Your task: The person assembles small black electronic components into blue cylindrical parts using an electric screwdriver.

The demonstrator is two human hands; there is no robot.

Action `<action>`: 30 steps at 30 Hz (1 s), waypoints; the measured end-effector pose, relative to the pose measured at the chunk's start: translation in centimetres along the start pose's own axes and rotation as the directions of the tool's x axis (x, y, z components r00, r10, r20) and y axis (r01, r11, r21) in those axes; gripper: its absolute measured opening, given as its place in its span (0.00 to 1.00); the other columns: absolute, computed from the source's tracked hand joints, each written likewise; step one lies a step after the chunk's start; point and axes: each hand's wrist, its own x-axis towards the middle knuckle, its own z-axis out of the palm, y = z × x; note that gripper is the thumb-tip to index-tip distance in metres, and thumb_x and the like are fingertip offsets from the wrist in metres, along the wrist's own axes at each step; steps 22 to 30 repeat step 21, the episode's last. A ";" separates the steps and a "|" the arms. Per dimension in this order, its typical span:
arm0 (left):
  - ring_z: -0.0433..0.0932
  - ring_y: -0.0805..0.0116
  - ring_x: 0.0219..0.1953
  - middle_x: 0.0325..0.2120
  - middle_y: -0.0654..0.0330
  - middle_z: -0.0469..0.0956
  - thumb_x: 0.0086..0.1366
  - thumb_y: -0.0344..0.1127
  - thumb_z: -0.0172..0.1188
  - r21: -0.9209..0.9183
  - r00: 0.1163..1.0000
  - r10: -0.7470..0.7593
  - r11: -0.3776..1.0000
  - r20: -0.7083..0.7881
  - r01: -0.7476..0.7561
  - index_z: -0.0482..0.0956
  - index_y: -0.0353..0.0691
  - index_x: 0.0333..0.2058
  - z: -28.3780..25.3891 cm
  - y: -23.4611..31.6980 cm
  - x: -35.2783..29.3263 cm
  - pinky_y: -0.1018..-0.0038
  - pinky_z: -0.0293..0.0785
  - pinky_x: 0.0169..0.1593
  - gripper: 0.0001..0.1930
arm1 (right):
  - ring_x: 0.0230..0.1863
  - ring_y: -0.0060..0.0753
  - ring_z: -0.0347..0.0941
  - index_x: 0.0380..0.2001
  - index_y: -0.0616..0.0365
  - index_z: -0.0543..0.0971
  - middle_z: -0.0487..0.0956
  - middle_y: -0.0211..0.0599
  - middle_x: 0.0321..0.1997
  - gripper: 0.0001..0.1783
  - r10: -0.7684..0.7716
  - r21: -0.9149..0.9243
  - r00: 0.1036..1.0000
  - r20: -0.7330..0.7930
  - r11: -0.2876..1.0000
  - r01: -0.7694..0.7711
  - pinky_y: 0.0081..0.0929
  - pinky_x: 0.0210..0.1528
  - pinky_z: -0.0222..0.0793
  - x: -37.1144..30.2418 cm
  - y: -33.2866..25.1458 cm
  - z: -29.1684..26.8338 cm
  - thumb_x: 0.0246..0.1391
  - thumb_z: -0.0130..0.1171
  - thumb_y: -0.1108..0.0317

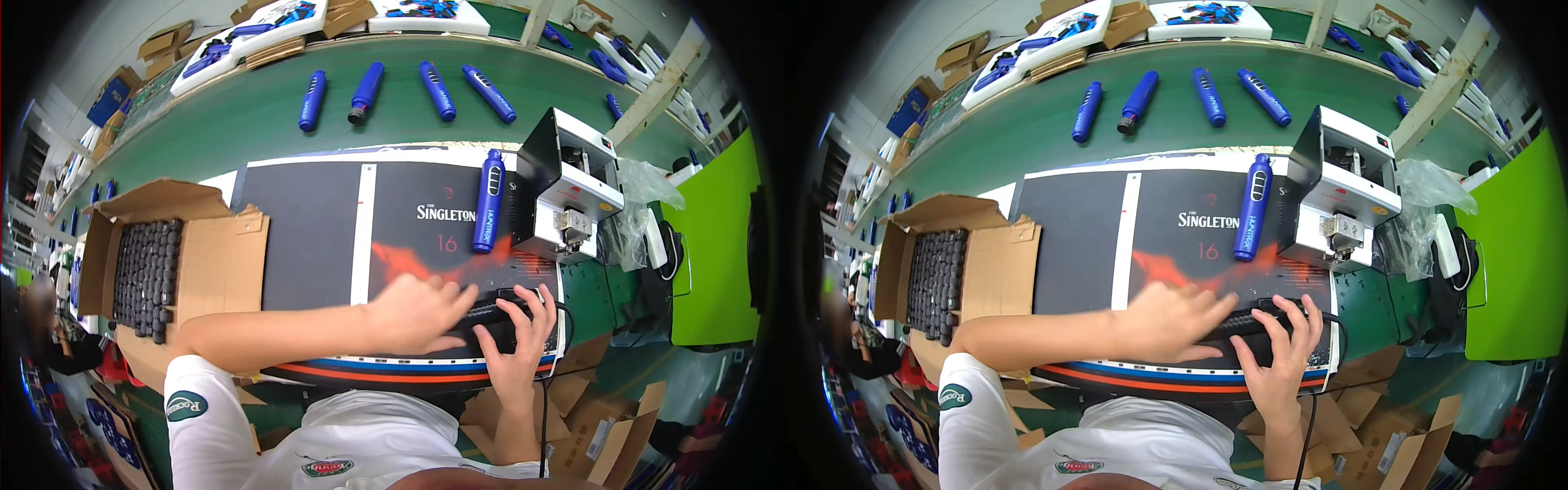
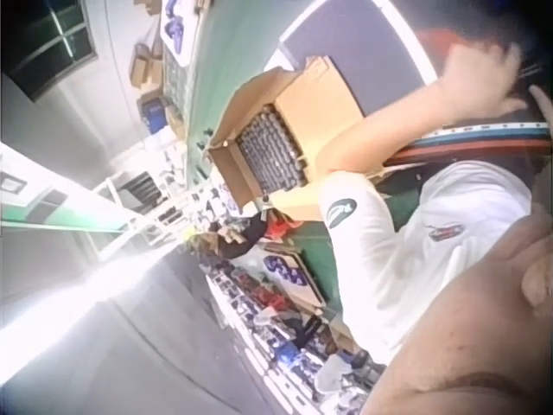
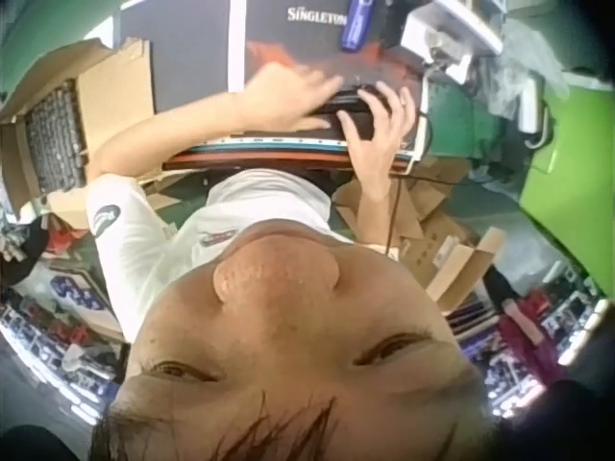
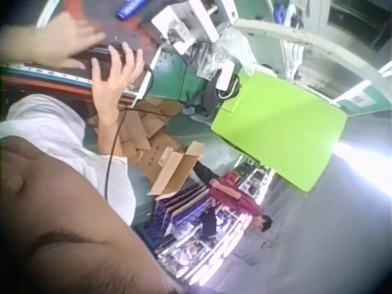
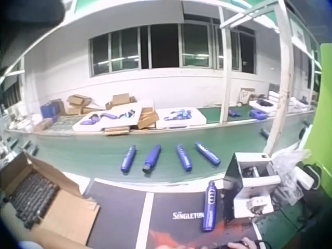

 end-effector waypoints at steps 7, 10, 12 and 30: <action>0.80 0.50 0.30 0.29 0.52 0.78 0.62 0.44 0.62 -0.260 0.967 -0.134 0.947 0.216 0.189 0.70 0.32 0.45 -2.9 2.0 -0.7 0.61 0.75 0.28 0.22 | 0.53 0.47 0.70 0.41 0.62 0.75 0.76 0.42 0.43 0.22 0.222 0.634 0.974 -0.036 0.759 -0.150 0.44 0.58 0.64 -6.6 1.3 -0.2 0.50 0.68 0.57; 0.80 0.47 0.33 0.32 0.49 0.78 0.63 0.43 0.61 -0.478 0.999 -0.009 0.878 0.033 0.024 0.68 0.32 0.47 -4.6 3.8 -1.4 0.59 0.75 0.29 0.22 | 0.56 0.46 0.71 0.54 0.63 0.65 0.75 0.50 0.49 0.42 0.354 0.917 0.917 0.185 0.273 -0.290 0.43 0.58 0.67 -4.1 -2.5 1.1 0.53 0.59 0.35; 0.79 0.45 0.28 0.29 0.46 0.77 0.63 0.43 0.59 -0.475 0.994 0.071 0.880 0.079 -0.025 0.69 0.33 0.43 -3.9 4.0 -1.6 0.56 0.74 0.28 0.19 | 0.60 0.47 0.68 0.57 0.59 0.62 0.73 0.47 0.55 0.45 0.209 0.989 0.972 0.111 0.078 -0.129 0.42 0.61 0.65 -2.2 -3.4 2.1 0.51 0.58 0.32; 0.76 0.55 0.48 0.47 0.55 0.73 0.54 0.25 0.58 0.627 0.962 -0.162 0.732 -0.221 0.268 0.72 0.49 0.53 -9.6 -23.8 3.3 0.62 0.77 0.48 0.26 | 0.31 0.18 0.67 0.50 0.52 0.65 0.65 0.24 0.27 0.22 0.143 0.686 0.964 0.226 -0.725 -0.054 0.25 0.50 0.68 -1.3 2.8 2.5 0.62 0.56 0.50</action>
